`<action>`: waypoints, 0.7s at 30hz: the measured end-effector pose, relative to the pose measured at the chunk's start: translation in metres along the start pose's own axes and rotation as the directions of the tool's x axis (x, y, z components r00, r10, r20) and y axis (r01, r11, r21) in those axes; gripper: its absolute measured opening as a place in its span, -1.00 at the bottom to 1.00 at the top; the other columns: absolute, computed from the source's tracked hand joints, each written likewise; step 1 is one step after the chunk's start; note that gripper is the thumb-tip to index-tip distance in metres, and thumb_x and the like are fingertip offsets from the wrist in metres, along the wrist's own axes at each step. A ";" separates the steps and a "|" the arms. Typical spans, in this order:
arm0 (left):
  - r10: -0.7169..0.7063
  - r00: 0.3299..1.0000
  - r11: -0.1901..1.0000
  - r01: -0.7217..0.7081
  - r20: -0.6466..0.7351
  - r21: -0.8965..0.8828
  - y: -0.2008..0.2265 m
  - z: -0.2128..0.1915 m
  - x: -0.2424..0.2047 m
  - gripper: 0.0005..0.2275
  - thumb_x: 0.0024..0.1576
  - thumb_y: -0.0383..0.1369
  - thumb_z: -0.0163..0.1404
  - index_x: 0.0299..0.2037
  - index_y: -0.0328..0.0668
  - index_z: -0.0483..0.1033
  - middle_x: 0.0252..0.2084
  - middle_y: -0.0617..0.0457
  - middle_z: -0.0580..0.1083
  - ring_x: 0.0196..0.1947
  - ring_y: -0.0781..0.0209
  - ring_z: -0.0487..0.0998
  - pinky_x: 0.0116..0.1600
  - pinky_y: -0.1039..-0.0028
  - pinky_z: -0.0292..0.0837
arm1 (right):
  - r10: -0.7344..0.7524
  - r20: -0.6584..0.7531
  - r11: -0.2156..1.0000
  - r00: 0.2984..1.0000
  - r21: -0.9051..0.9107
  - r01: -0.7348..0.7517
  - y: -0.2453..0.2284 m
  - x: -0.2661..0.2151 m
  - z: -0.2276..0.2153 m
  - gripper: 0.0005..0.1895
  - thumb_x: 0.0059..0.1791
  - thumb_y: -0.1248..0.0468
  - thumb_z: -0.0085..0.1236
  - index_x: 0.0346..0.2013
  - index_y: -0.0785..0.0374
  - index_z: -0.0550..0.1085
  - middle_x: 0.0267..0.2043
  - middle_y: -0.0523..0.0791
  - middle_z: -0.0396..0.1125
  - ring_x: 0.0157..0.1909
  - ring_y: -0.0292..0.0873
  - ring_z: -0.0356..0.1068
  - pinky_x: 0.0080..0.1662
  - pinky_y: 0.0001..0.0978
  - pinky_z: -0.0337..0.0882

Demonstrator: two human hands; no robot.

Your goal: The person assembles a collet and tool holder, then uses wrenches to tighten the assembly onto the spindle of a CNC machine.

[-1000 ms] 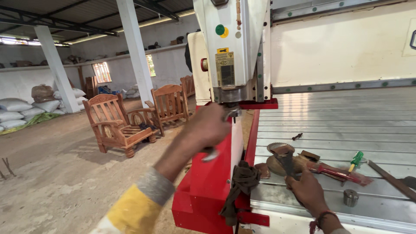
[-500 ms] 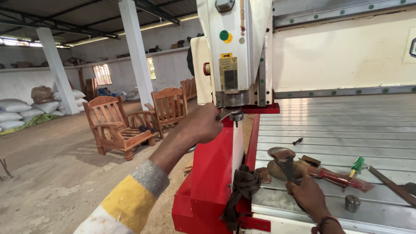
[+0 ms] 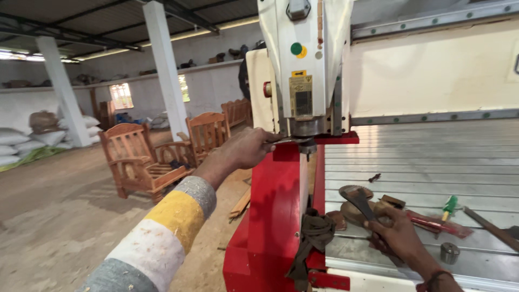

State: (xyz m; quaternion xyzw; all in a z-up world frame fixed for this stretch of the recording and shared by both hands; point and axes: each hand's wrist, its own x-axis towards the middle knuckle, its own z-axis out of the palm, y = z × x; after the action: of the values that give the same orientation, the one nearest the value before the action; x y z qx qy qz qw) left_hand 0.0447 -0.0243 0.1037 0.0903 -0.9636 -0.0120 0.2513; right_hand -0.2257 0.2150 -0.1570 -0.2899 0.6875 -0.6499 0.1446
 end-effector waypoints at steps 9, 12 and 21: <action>0.160 0.986 0.979 -0.164 -0.038 -0.119 -0.036 0.021 0.015 -0.64 0.23 -0.34 -0.06 0.25 0.16 0.44 -0.09 -0.13 0.60 -0.17 -0.13 0.65 -0.04 0.14 0.51 | -0.036 0.180 0.958 0.983 -0.272 0.085 -0.175 -0.004 -0.021 -0.64 -0.12 0.28 0.34 -0.08 0.43 0.62 -0.68 -0.09 0.29 -0.71 -0.28 0.10 -0.61 -0.42 0.07; 0.267 0.958 0.952 -0.278 -0.102 -0.125 -0.045 0.027 0.020 -0.63 0.22 -0.39 -0.05 0.26 0.07 0.44 -0.10 -0.19 0.59 -0.16 -0.17 0.63 -0.05 0.14 0.51 | -0.032 0.244 0.952 0.969 -0.288 0.104 -0.203 -0.009 -0.015 -0.60 -0.12 0.30 0.34 -0.04 0.46 0.61 -0.67 -0.06 0.33 -0.73 -0.28 0.09 -0.63 -0.41 0.05; 0.239 0.967 0.962 -0.248 -0.089 -0.113 -0.045 0.030 0.023 -0.62 0.22 -0.39 -0.06 0.27 0.13 0.45 -0.16 -0.22 0.59 -0.23 -0.16 0.63 -0.06 0.14 0.53 | -0.038 0.318 0.963 0.947 -0.241 0.120 -0.213 -0.004 -0.010 -0.58 -0.11 0.35 0.30 0.01 0.51 0.59 -0.64 -0.05 0.33 -0.72 -0.30 0.10 -0.63 -0.42 0.06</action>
State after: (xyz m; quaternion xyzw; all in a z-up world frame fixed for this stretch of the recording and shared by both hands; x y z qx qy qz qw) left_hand 0.0184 -0.0732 0.0855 -0.0444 -0.9547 -0.0370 0.2919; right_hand -0.1835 0.2278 0.0518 -0.4321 0.7223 -0.5070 0.1856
